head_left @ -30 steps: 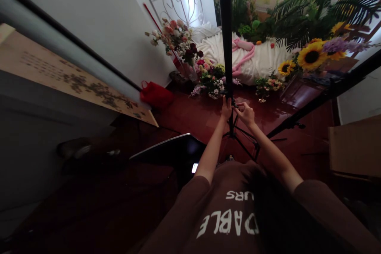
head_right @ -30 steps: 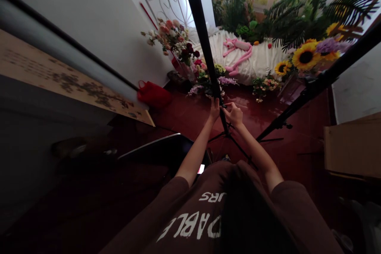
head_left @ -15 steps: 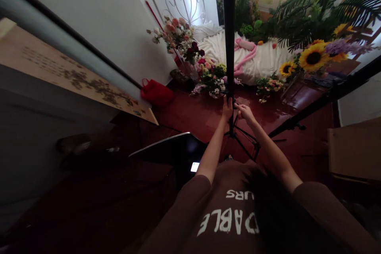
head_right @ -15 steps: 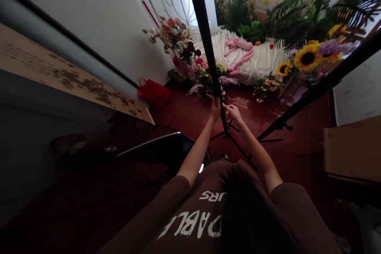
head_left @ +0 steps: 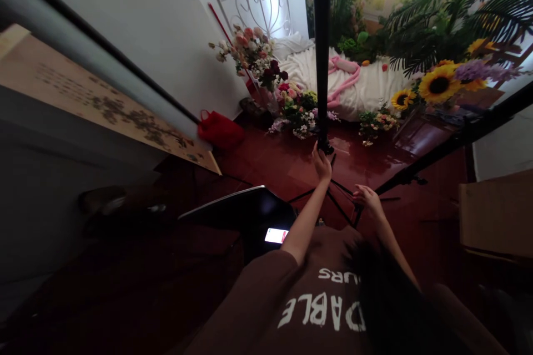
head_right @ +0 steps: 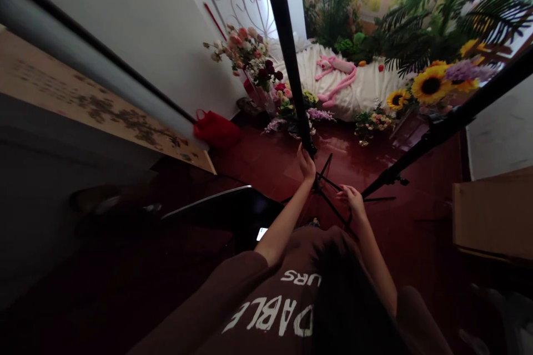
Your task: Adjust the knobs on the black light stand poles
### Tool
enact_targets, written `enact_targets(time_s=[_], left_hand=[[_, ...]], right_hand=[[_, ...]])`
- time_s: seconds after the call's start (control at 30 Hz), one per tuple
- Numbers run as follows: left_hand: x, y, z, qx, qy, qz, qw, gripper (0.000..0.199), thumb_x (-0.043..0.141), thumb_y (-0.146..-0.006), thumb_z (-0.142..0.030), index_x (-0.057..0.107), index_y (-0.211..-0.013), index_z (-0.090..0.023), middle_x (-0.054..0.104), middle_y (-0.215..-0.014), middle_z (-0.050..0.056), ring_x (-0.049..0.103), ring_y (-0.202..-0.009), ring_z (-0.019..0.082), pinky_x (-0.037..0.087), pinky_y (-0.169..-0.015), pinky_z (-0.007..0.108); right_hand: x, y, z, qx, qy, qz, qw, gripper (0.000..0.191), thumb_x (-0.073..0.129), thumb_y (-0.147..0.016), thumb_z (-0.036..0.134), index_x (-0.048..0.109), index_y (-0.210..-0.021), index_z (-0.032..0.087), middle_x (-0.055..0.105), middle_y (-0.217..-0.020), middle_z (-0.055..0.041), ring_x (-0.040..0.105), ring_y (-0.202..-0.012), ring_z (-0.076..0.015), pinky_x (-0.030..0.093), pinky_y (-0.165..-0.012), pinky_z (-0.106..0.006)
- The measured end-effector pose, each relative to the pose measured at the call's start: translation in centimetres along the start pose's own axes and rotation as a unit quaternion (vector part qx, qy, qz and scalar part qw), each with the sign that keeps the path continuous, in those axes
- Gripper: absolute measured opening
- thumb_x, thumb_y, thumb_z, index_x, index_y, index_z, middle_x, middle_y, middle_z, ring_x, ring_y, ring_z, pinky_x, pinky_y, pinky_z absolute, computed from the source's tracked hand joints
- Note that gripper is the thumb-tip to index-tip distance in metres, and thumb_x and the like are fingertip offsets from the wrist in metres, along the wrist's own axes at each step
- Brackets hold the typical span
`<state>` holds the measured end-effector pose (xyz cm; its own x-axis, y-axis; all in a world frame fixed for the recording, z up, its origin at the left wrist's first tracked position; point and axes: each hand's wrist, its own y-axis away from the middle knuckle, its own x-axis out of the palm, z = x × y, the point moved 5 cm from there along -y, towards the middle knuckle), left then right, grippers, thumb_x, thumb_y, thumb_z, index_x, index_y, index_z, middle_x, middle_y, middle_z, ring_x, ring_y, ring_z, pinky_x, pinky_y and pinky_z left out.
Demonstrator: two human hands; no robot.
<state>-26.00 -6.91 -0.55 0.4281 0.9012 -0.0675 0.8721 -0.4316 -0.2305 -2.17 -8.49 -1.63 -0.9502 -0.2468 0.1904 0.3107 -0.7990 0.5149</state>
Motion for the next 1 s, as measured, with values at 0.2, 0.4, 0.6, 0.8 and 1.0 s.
enact_targets(time_s=[0.2,0.4,0.6,0.8,1.0], left_hand=[[1.3,7.7,3.8,-0.038,-0.073,-0.001,0.997,0.059,0.031,-0.099,-0.052,0.042,-0.142,-0.013,0.044,-0.145,0.023,0.039,-0.142,0.028,0.03,-0.12,0.049],[7.3,13.1,2.1,-0.043,-0.004,0.181,0.983,0.059,0.033,-0.098,-0.055,0.042,-0.141,-0.016,0.04,-0.142,0.022,0.055,-0.123,0.025,0.042,-0.11,0.047],[14.5,16.6,-5.6,0.069,0.131,0.432,0.89,0.06,0.035,-0.097,-0.059,0.044,-0.141,-0.02,0.049,-0.14,0.017,0.053,-0.126,0.023,0.04,-0.112,0.045],[17.9,17.9,-9.3,0.079,0.178,0.49,0.85,0.06,0.04,-0.096,-0.059,0.041,-0.142,-0.02,0.055,-0.133,0.014,0.053,-0.124,0.022,0.04,-0.109,0.04],[18.8,17.5,-9.0,0.07,0.171,0.52,0.834,0.051,0.04,-0.096,-0.057,0.048,-0.128,-0.019,0.063,-0.106,0.009,0.061,-0.093,0.017,0.049,-0.089,0.032]], right_hand=[[-11.5,1.4,0.2,-0.068,-0.047,-0.181,0.98,0.033,0.079,-0.064,0.039,0.067,-0.085,0.017,0.071,-0.063,0.0,0.068,-0.053,-0.0129,0.054,-0.054,-0.021],[-17.8,3.7,2.2,-0.179,-0.105,-0.352,0.913,0.056,0.073,-0.066,0.038,0.05,-0.116,0.024,0.072,-0.09,0.0004,0.071,-0.069,-0.0131,0.058,-0.061,-0.025],[-17.8,5.0,3.4,-0.239,-0.037,-0.333,0.912,0.084,0.068,-0.072,0.047,0.028,-0.146,0.036,0.045,-0.15,-0.0114,0.053,-0.132,-0.0224,0.054,-0.099,-0.045],[-16.1,4.4,4.7,-0.273,-0.003,-0.266,0.925,0.09,0.062,-0.079,0.054,0.015,-0.155,0.042,0.029,-0.162,-0.0095,0.041,-0.142,-0.0256,0.044,-0.109,-0.051],[-14.5,3.6,5.7,-0.275,-0.01,-0.213,0.938,0.083,0.063,-0.082,0.054,0.021,-0.154,0.044,0.038,-0.157,-0.0062,0.048,-0.137,-0.0226,0.048,-0.106,-0.048]])
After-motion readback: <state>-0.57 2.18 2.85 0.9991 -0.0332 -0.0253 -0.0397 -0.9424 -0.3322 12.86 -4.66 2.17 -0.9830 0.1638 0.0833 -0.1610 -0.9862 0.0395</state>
